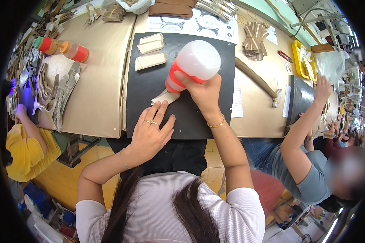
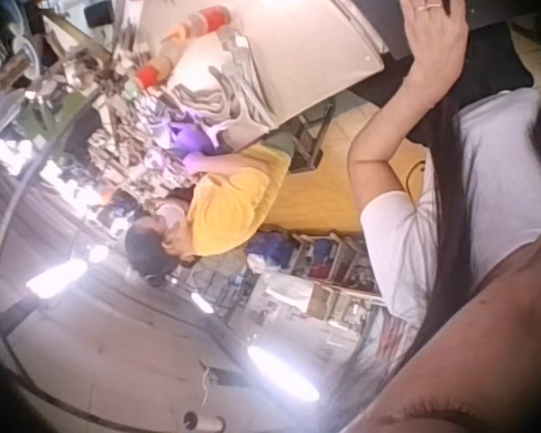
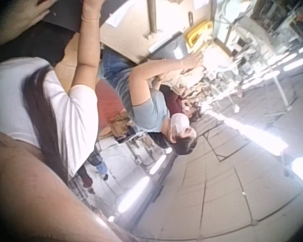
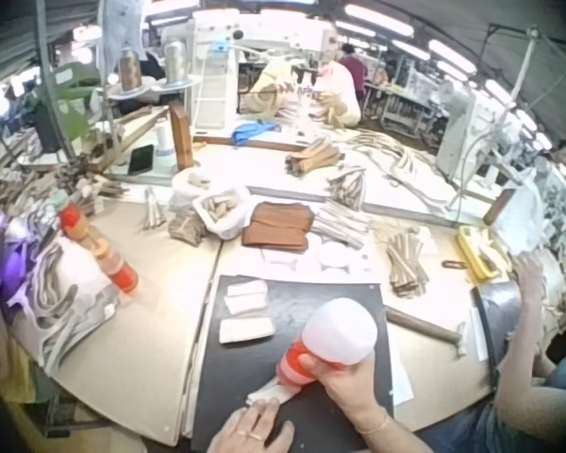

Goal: The person removes a small fabric piece from a plastic bag, places it on the table, and applies glue from a red bottle along its edges. The person repeats this for several fabric pieces, stacking them on the table.

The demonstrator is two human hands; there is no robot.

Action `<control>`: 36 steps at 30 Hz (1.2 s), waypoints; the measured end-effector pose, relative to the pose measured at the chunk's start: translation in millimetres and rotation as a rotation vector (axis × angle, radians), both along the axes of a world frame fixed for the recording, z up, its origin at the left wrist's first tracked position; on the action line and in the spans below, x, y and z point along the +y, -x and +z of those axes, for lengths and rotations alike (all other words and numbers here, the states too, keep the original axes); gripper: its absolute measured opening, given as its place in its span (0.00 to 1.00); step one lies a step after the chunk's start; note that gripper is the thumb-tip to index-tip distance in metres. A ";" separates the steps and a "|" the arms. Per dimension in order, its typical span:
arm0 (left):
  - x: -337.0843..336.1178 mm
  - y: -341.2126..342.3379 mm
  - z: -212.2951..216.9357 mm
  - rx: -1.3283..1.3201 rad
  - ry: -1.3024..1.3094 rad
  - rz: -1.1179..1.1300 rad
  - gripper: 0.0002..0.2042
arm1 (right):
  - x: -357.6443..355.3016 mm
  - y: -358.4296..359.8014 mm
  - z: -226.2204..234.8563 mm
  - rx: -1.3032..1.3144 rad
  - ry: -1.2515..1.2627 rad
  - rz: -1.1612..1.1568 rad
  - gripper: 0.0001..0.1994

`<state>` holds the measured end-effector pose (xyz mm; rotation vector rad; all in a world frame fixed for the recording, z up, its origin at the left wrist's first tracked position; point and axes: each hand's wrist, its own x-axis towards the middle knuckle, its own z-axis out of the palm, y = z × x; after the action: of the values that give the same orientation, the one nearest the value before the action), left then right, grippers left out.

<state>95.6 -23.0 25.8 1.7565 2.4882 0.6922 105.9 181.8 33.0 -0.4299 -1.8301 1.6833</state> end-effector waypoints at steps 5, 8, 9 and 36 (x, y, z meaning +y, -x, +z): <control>1.2 -2.0 0.1 0.008 0.003 0.008 0.23 | -14.9 6.9 3.5 -0.062 -0.073 0.105 0.19; 2.0 -2.6 0.1 0.013 -0.003 0.012 0.24 | -24.3 10.0 5.5 -0.108 -0.067 0.175 0.19; 2.0 -2.6 0.3 0.017 -0.002 0.011 0.24 | -26.9 10.9 5.6 -0.121 -0.069 0.198 0.19; 26.9 56.9 2.4 -0.298 -0.084 0.239 0.10 | 9.7 -6.8 4.4 -0.015 -0.105 -0.047 0.19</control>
<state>38.7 3.9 28.2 1.2717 2.5094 1.0034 112.7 191.6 37.4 -0.4382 -1.8945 1.5482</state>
